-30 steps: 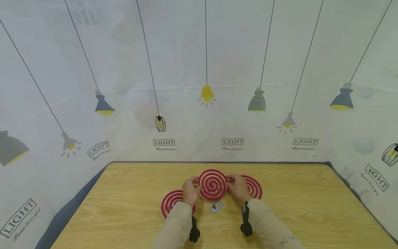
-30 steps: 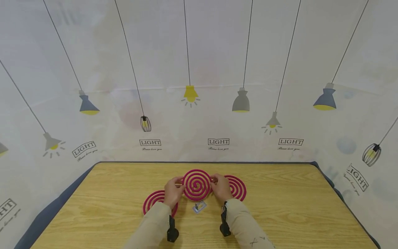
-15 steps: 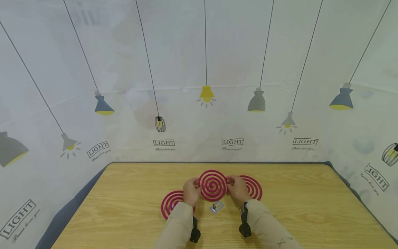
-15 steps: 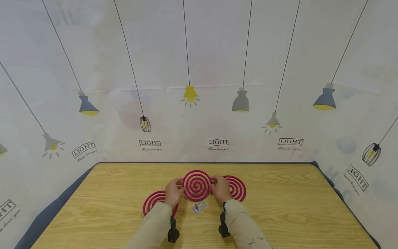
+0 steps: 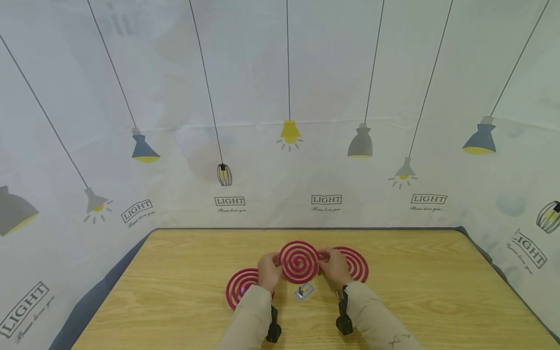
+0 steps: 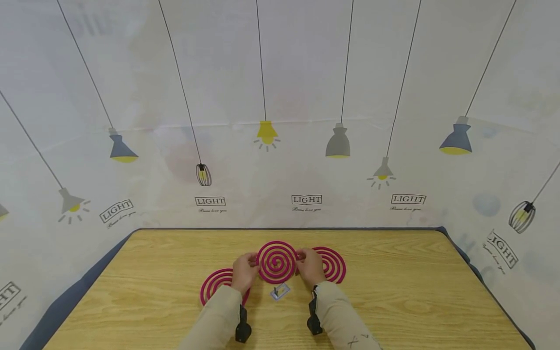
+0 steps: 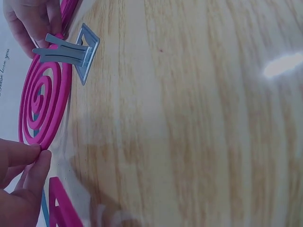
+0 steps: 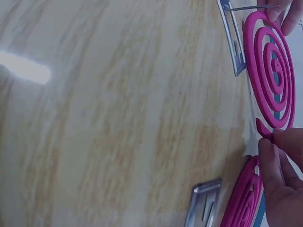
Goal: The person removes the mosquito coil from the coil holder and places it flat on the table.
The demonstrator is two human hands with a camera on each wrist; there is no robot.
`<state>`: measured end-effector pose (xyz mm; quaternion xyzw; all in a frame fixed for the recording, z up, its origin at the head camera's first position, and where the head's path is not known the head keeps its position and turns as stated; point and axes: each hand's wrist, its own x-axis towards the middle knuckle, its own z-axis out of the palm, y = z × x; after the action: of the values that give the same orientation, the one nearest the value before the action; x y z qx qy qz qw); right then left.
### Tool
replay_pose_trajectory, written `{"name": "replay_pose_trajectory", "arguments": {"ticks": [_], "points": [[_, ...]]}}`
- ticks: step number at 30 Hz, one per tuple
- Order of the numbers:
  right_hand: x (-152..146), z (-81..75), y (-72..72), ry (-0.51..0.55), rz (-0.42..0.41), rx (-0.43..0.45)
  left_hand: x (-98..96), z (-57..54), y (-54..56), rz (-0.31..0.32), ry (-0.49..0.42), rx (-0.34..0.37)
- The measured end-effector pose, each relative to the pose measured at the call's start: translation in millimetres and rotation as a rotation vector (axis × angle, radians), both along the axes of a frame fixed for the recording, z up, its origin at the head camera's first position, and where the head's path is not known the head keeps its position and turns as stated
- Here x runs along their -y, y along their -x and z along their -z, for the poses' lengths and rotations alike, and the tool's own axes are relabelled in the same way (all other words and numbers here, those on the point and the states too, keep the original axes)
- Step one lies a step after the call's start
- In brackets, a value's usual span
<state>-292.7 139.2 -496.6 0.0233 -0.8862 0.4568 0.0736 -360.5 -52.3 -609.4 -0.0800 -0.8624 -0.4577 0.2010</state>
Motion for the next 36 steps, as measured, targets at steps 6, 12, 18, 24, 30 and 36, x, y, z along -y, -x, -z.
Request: {"name": "replay_pose_trajectory", "arguments": {"ticks": [6,12,18,24,30,36], "points": [[0,0.5,0.2,-0.019,-0.013,0.012,-5.1,-69.8,-46.4,-0.008,-0.015,0.126],[0,1.2,0.7,-0.023,-0.017,0.024,-11.1,-116.1,-77.4,-0.035,0.037,0.189],[-1,1.1,0.0,-0.048,-0.024,0.029,-10.5,-113.8,-75.7,-0.011,0.005,0.243],[-1,2.3,-1.1,-0.052,-0.018,0.038,-10.4,-111.1,-75.0,-0.001,0.017,0.241],[-1,3.7,-0.8,-0.053,-0.003,0.024,-12.2,-114.0,-77.4,-0.012,0.013,0.251],[-2,7.1,-0.5,-0.069,-0.009,-0.012,-15.1,-118.0,-78.0,-0.038,0.006,0.307]]}}
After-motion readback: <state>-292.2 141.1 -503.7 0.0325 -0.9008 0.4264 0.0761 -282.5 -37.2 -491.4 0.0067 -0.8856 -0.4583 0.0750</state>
